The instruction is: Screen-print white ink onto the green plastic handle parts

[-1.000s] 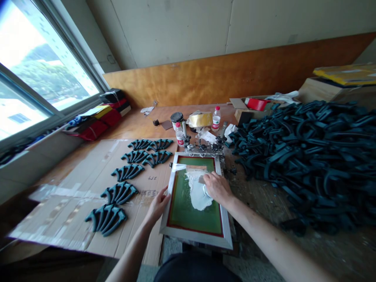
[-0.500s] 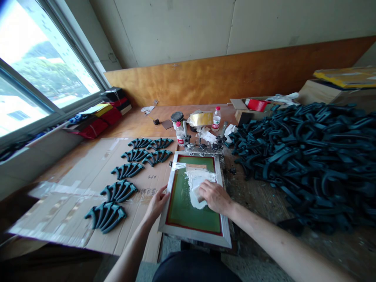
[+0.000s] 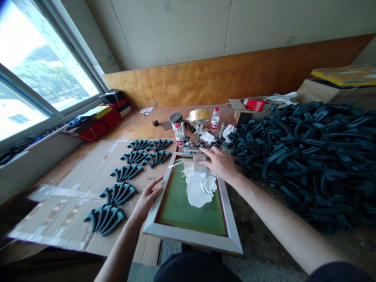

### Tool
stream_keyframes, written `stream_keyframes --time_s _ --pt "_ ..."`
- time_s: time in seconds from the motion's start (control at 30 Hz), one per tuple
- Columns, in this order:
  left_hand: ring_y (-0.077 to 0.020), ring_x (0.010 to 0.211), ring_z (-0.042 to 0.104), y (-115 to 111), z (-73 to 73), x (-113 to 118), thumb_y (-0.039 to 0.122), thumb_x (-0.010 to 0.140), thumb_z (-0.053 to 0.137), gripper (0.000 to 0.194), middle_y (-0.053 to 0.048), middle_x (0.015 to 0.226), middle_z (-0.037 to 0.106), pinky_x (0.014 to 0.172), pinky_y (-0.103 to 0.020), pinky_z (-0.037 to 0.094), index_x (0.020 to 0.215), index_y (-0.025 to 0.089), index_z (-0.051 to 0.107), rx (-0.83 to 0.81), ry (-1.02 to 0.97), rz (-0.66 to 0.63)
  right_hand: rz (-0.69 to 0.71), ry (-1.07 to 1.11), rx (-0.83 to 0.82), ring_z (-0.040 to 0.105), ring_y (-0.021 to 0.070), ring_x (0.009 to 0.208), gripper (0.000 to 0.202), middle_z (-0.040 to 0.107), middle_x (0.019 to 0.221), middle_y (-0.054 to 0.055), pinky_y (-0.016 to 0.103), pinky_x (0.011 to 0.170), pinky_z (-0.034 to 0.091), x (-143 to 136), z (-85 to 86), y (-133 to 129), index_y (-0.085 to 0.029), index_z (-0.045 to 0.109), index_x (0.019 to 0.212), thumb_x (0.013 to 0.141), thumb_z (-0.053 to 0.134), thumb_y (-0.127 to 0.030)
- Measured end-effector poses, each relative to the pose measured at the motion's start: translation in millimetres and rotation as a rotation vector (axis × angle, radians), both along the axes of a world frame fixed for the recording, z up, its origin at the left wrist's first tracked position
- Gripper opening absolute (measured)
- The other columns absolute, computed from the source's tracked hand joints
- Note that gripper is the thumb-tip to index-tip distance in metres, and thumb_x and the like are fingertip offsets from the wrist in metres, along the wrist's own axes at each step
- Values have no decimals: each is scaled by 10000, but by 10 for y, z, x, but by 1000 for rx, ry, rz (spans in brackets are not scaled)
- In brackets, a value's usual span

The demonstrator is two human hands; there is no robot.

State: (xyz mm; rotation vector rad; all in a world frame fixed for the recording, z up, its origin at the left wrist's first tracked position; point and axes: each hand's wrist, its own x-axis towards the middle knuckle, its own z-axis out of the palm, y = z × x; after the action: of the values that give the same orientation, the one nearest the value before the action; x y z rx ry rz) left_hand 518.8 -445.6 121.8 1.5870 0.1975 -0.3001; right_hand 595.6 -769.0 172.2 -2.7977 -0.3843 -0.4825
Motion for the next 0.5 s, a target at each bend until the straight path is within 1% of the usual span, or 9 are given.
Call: stream_keyframes --time_s 0.07,0.13,0.17,0.2,0.3,0.37,0.4,0.43,0.5 --pt "-125 642 581 -41 309 95 562 765 626 550 -19 785 662 560 -206 432 1128 151 654 -62 -54 22 -112 -75 89 628 188 777 337 662 978 73 267 682 500 -56 -55 -254 -199 644 1177 924 516 -382" --pt "-149 732 613 -119 581 254 586 813 551 500 -47 894 687 623 -224 469 1037 156 671 -123 -166 68 -158 -32 102 621 159 734 372 679 897 71 245 710 510 -213 -254 -420 -123 694 1005 951 425 -375" --pt "-162 776 624 -165 697 353 587 832 521 490 -56 935 692 640 -232 480 1035 164 664 -150 -227 91 -145 15 85 615 149 712 390 681 852 58 236 701 514 -316 -396 -443 -121 701 925 944 423 -394" --pt "-174 817 631 -212 799 459 587 846 498 488 -66 965 694 648 -238 488 1042 169 654 -172 -283 111 -102 71 61 612 147 701 370 680 823 44 235 684 517 -424 -554 -422 -155 691 832 925 453 -422" --pt "-184 851 643 -333 1000 726 607 849 477 509 -93 952 698 633 -238 496 1034 160 638 -208 -358 139 27 182 -12 624 194 774 253 667 834 52 286 698 511 -701 -988 -187 -178 651 761 822 635 -423" --pt "-168 824 649 -411 1002 754 628 846 467 530 -85 937 700 626 -232 496 1077 174 612 -244 -374 205 31 253 -57 623 231 838 174 655 866 89 315 734 486 -799 -1139 8 -171 604 773 821 648 -332" --pt "-160 800 651 -462 949 697 635 841 472 539 -79 931 702 617 -228 495 1104 181 597 -254 -365 246 0 300 -54 624 231 825 139 651 853 97 313 726 474 -829 -1158 99 -167 585 792 847 613 -292" --pt "-156 762 652 -525 860 590 646 824 490 560 -79 907 704 597 -227 491 1112 176 591 -255 -313 253 -48 340 -23 624 224 788 118 647 821 93 307 703 466 -856 -1143 190 -168 567 811 878 567 -266" --pt "-174 689 653 -689 588 253 690 762 541 645 -103 849 708 543 -242 483 1090 138 605 -226 -58 111 -145 357 105 613 207 714 130 634 765 71 298 655 456 -934 -1036 392 -180 535 840 927 492 -266"
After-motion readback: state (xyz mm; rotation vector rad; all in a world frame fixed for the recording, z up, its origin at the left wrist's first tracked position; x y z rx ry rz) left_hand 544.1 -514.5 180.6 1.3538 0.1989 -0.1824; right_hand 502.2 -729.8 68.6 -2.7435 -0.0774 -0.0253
